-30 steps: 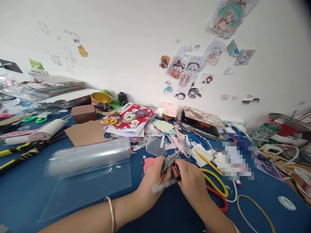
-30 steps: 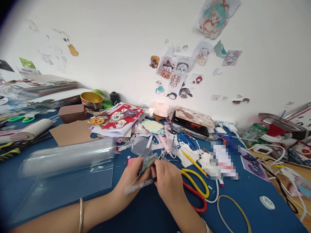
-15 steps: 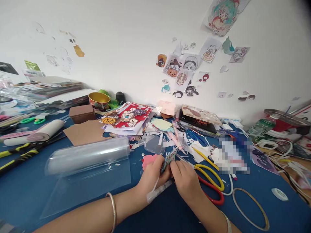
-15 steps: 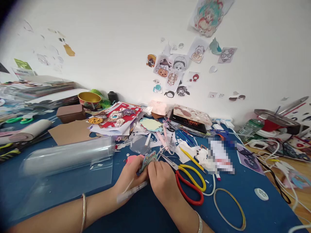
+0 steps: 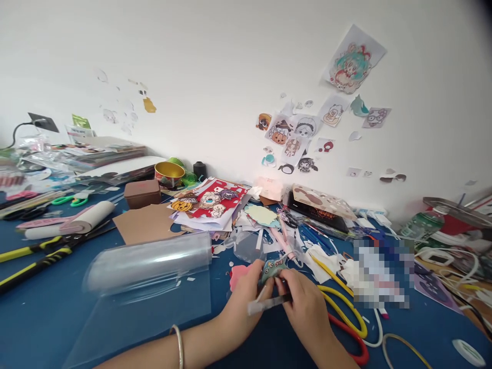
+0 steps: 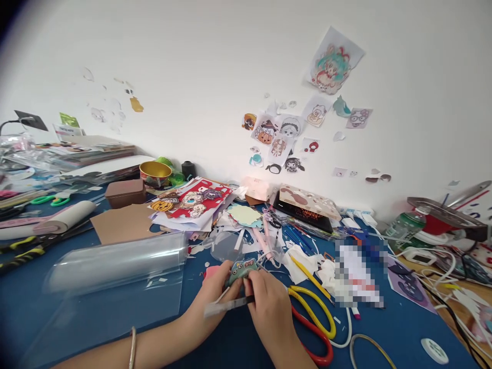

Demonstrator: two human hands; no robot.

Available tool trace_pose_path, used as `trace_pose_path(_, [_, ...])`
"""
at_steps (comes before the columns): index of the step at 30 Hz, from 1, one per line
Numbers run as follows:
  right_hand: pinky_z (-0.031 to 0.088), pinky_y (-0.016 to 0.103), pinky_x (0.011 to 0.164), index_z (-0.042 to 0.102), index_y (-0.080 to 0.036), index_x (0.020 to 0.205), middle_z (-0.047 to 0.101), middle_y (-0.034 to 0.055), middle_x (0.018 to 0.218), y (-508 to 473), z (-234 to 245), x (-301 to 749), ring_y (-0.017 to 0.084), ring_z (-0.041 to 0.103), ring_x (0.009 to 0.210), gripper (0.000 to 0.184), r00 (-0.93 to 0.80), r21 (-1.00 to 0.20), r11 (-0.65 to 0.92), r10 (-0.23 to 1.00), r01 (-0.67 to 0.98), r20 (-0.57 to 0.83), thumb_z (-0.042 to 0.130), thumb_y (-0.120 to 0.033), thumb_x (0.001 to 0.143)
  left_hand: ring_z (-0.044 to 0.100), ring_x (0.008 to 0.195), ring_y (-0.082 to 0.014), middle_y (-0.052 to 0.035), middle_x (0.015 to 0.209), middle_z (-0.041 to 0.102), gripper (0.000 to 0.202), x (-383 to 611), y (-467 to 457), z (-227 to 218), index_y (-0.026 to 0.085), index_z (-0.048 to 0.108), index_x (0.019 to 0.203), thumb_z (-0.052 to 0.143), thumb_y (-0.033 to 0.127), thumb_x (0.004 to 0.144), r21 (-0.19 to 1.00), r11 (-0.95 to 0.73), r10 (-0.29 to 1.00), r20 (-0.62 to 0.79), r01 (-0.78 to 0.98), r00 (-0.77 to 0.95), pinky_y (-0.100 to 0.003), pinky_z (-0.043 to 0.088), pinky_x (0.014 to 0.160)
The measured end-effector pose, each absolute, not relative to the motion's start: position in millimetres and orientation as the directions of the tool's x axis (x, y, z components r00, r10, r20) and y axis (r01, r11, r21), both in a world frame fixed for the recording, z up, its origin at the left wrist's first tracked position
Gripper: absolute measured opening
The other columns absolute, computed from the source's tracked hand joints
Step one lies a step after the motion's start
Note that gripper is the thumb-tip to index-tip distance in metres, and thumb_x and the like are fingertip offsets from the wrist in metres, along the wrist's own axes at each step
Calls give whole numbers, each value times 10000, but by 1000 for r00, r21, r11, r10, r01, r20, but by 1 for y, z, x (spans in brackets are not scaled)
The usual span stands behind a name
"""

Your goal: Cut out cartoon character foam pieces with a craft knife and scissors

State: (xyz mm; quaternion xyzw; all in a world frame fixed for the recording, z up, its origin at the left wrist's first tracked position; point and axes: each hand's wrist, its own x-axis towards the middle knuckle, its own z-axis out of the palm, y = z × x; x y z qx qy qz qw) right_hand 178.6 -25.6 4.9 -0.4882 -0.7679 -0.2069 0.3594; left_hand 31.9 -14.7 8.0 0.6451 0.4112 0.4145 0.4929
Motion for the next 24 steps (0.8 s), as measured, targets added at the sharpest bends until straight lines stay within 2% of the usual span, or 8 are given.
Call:
trace_pose_path(5, [456,229,388,517,-196,963,644,24,677,-38,9,202,167,632,505,229,-61,-159,244,703,957,708,404,-393,928,548,517,-156,32,563,563,249,22,-1,16,213,432,868,443,459,836,996,-69,977,57,52,206,-258,423,524])
trace_pose_path(8, [534,219,515,559,-220,986,683,46,814,-58,-6,213,175,685,668,170,-208,-41,269,824,962,528,409,-248,908,583,544,-172,0,612,609,367,14,2,27,196,444,928,444,544,809,999,-42,985,44,-16,168,-271,439,531])
trace_pose_path(12, [568,252,627,606,-185,1109,683,111,971,-72,-29,197,232,683,831,417,-274,179,221,889,959,367,425,-10,777,586,559,-171,4,619,616,422,12,-1,34,197,463,935,503,581,765,998,-32,988,40,-53,152,-269,441,544])
trace_pose_path(15, [579,302,643,620,-183,1102,663,115,962,-64,-22,181,260,662,864,370,-155,159,112,943,981,294,460,-45,799,592,580,-171,11,622,617,414,14,-4,32,204,470,908,538,577,744,998,-26,984,36,-56,173,-273,459,586])
trace_pose_path(18, [529,408,840,582,-175,1186,599,157,1166,-55,1,192,300,588,1069,452,-42,137,3,958,991,283,391,2,817,590,549,-181,14,576,610,463,16,-4,30,199,472,905,560,605,702,998,9,978,3,-58,206,-277,459,553])
trace_pose_path(19, [483,437,913,536,-174,1252,555,163,1244,-54,9,202,307,541,1142,469,46,100,-65,982,993,183,379,-16,840,587,538,-181,14,569,608,477,17,-4,30,197,474,903,563,615,690,998,23,977,-9,-60,213,-277,459,542])
trace_pose_path(22, [549,375,802,596,-156,1192,644,144,1113,-54,20,236,297,622,1016,387,60,44,-61,998,997,36,513,-129,816,597,559,-178,-8,650,636,512,20,-3,30,188,490,901,576,633,662,996,55,973,-37,-70,227,-277,472,539])
trace_pose_path(24, [559,338,771,580,-192,1226,635,125,1157,-53,16,253,291,618,1037,470,27,17,-27,999,999,-22,570,-135,760,616,600,-182,-32,737,656,537,22,-1,32,179,505,906,591,640,644,994,72,970,-51,-81,239,-277,484,549])
